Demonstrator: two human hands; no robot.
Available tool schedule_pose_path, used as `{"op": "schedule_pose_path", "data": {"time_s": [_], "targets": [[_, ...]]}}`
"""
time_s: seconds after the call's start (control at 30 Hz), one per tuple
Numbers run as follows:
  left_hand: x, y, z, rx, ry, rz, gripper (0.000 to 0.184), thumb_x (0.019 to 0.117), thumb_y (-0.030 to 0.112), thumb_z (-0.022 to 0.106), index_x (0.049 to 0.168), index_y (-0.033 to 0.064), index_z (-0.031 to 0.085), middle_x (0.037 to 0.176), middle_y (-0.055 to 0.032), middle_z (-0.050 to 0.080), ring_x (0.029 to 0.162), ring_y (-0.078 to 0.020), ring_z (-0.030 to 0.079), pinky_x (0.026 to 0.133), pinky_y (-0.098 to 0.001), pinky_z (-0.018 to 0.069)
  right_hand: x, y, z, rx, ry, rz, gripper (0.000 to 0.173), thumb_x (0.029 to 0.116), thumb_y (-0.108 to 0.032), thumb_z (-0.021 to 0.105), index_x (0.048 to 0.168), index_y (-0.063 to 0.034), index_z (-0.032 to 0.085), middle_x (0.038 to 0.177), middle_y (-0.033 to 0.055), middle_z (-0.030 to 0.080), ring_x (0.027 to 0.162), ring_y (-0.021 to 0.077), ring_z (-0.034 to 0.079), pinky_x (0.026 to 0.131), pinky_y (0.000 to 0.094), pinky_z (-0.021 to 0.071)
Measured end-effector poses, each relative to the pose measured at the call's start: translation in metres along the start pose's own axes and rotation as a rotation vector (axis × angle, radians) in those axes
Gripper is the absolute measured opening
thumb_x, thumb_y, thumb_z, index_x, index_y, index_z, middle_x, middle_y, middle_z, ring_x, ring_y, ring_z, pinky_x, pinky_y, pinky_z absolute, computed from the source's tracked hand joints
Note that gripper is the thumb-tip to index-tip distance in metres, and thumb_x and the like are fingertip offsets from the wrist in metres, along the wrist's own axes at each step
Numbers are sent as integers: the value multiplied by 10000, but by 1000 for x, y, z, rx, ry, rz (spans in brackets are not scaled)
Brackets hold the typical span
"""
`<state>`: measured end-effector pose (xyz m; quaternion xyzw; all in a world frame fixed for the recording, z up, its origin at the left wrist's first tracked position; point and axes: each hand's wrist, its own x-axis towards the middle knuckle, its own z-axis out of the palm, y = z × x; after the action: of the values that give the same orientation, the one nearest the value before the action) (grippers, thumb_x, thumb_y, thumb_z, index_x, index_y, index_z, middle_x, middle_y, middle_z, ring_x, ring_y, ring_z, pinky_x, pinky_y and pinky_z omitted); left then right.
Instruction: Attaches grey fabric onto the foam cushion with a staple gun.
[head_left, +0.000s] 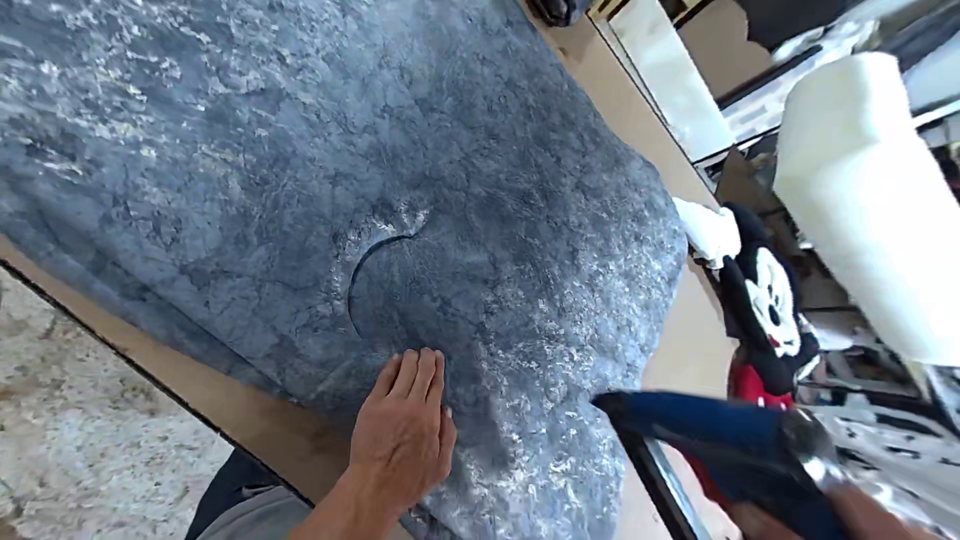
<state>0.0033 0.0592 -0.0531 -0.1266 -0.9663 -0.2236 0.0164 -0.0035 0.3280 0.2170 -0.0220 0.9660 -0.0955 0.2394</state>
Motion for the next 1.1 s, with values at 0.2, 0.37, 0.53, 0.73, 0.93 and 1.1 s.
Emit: {"op": "schedule_pose_path", "data": {"time_s": [0.2, 0.37, 0.53, 0.73, 0.93, 1.1], "targets": [[7, 1, -6, 18, -138, -26, 596, 991, 397, 340, 1400, 72, 627, 1485, -69, 588, 1358, -246, 565, 1113, -482, 433, 163, -114, 3, -109, -445, 20, 294, 1028, -466, 544, 1178, -214, 553, 728, -33, 664, 565, 114, 669, 519, 328, 595], [6, -3, 1, 19, -36, -8, 588, 968, 423, 356, 1320, 90, 690, 1424, -45, 638, 1311, -249, 598, 1068, -475, 456, 222, -179, 26, -210, -694, 157, 207, 1084, -311, 509, 1176, -125, 521, 757, 55, 661, 532, 147, 653, 493, 299, 570], [6, -5, 5, 3, 20, -19, 571, 953, 430, 375, 1266, 104, 724, 1386, -40, 662, 1290, -244, 606, 1059, -465, 454, 246, -188, 39, -143, -741, 220, 201, 1091, -238, 490, 1153, -52, 533, 732, 117, 640, 492, 196, 647, 458, 340, 581], [7, -8, 4, -42, -12, -3, 580, 948, 432, 387, 1272, 81, 716, 1386, -71, 660, 1317, -264, 591, 1095, -490, 430, 265, -220, 46, -256, -856, 266, 218, 1097, -246, 475, 1135, -45, 548, 834, 109, 647, 507, 161, 601, 476, 320, 547], [1, -19, 10, -91, 94, 39, 574, 955, 433, 382, 1210, 60, 736, 1337, -115, 680, 1310, -297, 594, 1105, -461, 445, 276, -230, 58, -258, -902, 339, 183, 1069, -210, 496, 1100, -42, 561, 816, 125, 662, 493, 180, 598, 470, 322, 536], [4, -21, 15, -103, 191, 24, 527, 956, 390, 392, 1154, 56, 749, 1268, -112, 710, 1224, -294, 644, 1057, -452, 482, 273, -206, 38, -84, -846, 379, 210, 1077, -231, 489, 1180, -57, 543, 940, 135, 711, 540, 206, 654, 494, 351, 574]]}}
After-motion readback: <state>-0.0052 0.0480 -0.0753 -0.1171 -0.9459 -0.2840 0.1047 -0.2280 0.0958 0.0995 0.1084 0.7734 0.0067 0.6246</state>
